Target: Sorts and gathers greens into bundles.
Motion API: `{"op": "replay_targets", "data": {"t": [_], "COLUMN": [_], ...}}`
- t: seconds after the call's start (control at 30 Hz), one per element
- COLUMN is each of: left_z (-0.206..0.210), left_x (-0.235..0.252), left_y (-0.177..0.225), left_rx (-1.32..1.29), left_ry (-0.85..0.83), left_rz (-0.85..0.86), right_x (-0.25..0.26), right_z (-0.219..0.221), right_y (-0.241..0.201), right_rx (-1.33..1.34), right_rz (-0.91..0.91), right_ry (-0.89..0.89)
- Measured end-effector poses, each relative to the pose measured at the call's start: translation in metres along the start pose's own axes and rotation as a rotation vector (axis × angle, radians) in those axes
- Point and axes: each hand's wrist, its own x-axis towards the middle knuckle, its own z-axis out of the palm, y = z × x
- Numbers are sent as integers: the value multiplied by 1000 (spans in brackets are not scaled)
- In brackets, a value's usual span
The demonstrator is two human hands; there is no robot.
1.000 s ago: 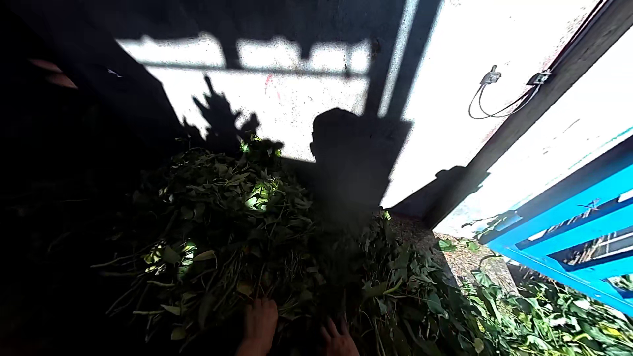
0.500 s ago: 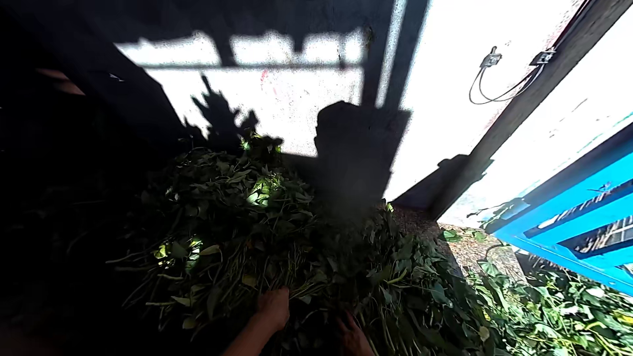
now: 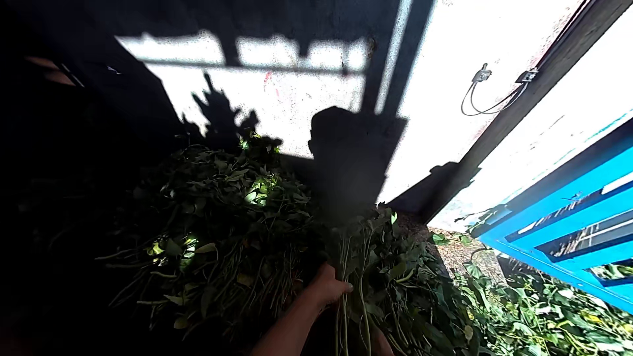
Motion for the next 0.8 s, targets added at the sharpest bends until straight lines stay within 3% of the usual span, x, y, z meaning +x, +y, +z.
{"op": "replay_targets", "data": {"t": [0.17, 0.27, 0.33, 0.4, 0.47, 0.53, 0.63, 0.8], "left_z": [21, 21, 16, 9, 4, 3, 7, -12], "left_x": [13, 6, -5, -18, -30, -44, -66, -102], "left_y": [-30, -39, -36, -29, -22, -16, -11, -15], "left_rx": [-83, -202, -277, -346, -387, -418, -510, -662], "left_ry": [50, 24, -4, -21, -21, -15, -3, 178], "left_rz": [-125, -71, -34, 5, 58, 124, 184, 260], "right_x": [-50, -71, -79, -87, -86, -90, -79, -81], "right_z": [-3, -13, -35, -70, -100, -110, -103, -102], "right_y": [7, 30, 31, 12, -16, -45, -83, -89], "right_rx": [3, 170, 629, 1352, 1816, 1839, 1571, 1640], "right_rz": [-6, 162, 359, 634, 870, 683, 320, 195], "right_ry": [175, 133, 135, 376, 609, 557, 537, 684]}}
